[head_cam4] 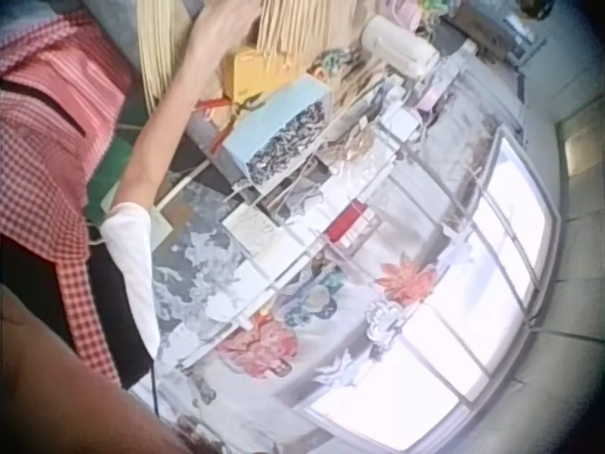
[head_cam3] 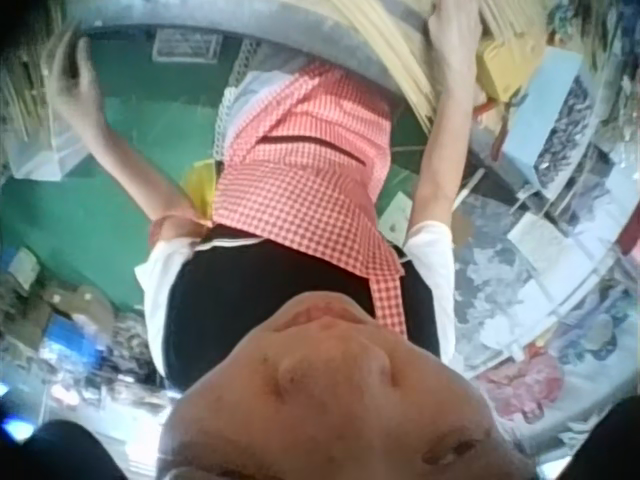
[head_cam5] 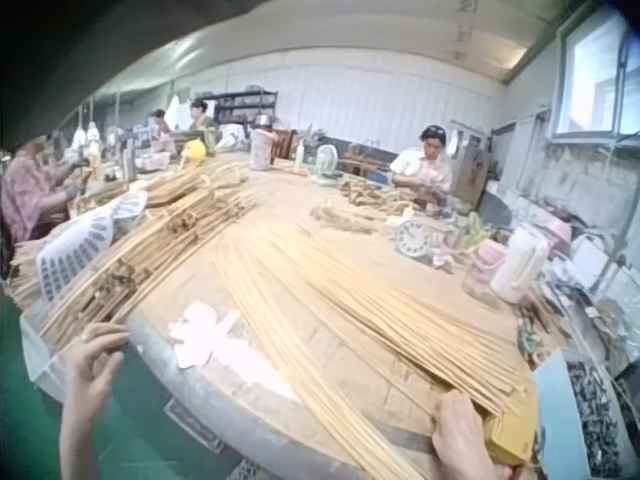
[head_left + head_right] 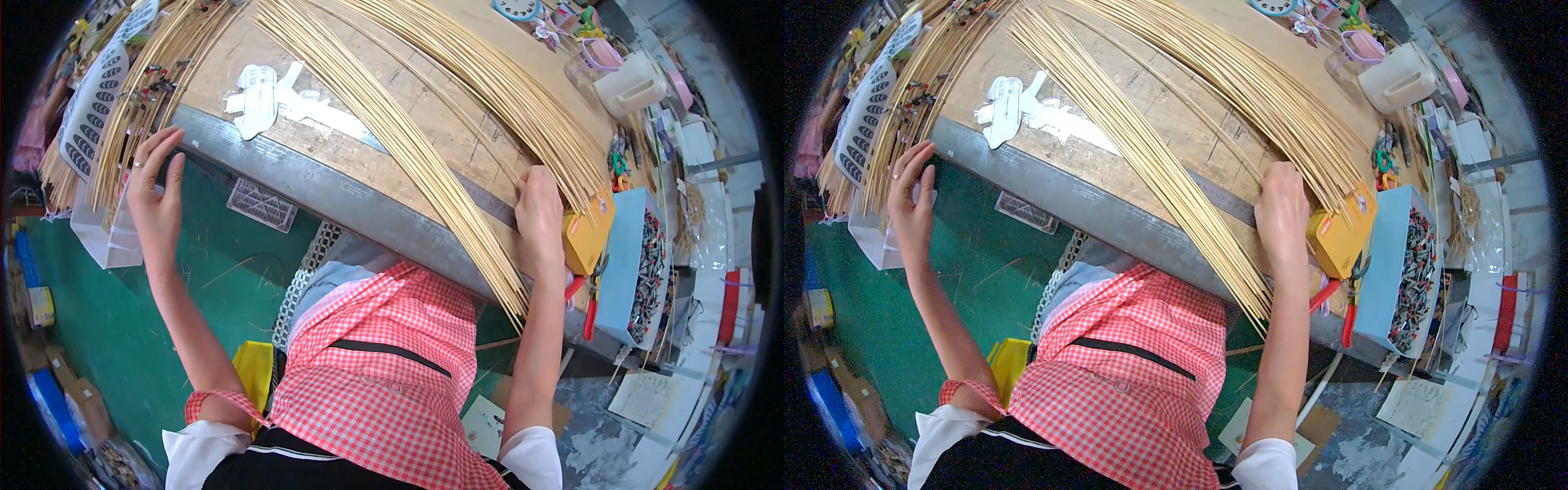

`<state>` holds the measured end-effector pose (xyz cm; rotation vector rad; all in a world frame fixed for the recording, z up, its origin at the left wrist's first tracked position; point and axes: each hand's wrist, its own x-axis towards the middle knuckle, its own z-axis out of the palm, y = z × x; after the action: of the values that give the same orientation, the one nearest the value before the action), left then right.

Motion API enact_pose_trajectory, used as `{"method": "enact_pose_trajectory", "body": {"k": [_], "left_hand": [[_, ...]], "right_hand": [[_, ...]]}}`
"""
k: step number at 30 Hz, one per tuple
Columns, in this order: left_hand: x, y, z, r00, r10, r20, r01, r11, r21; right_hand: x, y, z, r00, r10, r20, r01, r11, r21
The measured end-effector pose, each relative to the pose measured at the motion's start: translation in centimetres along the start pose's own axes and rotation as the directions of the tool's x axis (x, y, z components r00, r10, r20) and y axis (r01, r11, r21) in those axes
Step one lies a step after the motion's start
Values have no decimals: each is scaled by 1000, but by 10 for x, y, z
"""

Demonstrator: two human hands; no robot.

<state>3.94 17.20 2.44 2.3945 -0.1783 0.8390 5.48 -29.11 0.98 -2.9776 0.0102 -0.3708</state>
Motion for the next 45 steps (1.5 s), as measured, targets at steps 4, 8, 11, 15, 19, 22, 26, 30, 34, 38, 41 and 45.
{"method": "enact_pose_trajectory", "body": {"k": [4,8,11,15,19,22,26,30,34,38,41,45], "left_hand": [[-1,22,18,998,-18,54,24,992,-121],[-8,55,42,991,11,136,31,953,-302],[-18,77,60,974,9,224,100,876,-472],[-34,106,78,881,-100,463,453,460,-763],[-37,124,79,824,-171,540,562,131,-816],[-42,117,82,811,-201,549,574,94,-813],[-40,111,80,781,-239,577,609,87,-788],[-42,106,83,759,-271,592,628,68,-775],[-41,109,84,757,-242,607,635,58,-770],[-44,109,88,760,-215,613,639,78,-766],[-44,109,87,763,-212,611,637,85,-766],[-44,109,87,752,-217,622,646,59,-761]], "right_hand": [[-6,-12,-14,994,82,-72,-71,987,145],[-24,-15,-30,970,243,12,-221,858,463],[-52,-18,-36,935,312,168,-328,584,742],[-97,-60,-55,895,245,372,-431,269,861],[-125,-99,-49,879,174,443,-472,196,859],[-137,-110,-32,928,114,356,-373,296,879],[-138,-122,-30,950,166,263,-300,273,914],[-135,-111,-25,981,148,-125,-15,703,711],[-127,-117,-39,972,3,-236,140,799,585],[-131,-122,-37,990,-18,-139,110,718,688],[-131,-123,-37,988,-57,-147,142,727,672],[-129,-120,-39,989,-115,-93,148,720,678]]}}
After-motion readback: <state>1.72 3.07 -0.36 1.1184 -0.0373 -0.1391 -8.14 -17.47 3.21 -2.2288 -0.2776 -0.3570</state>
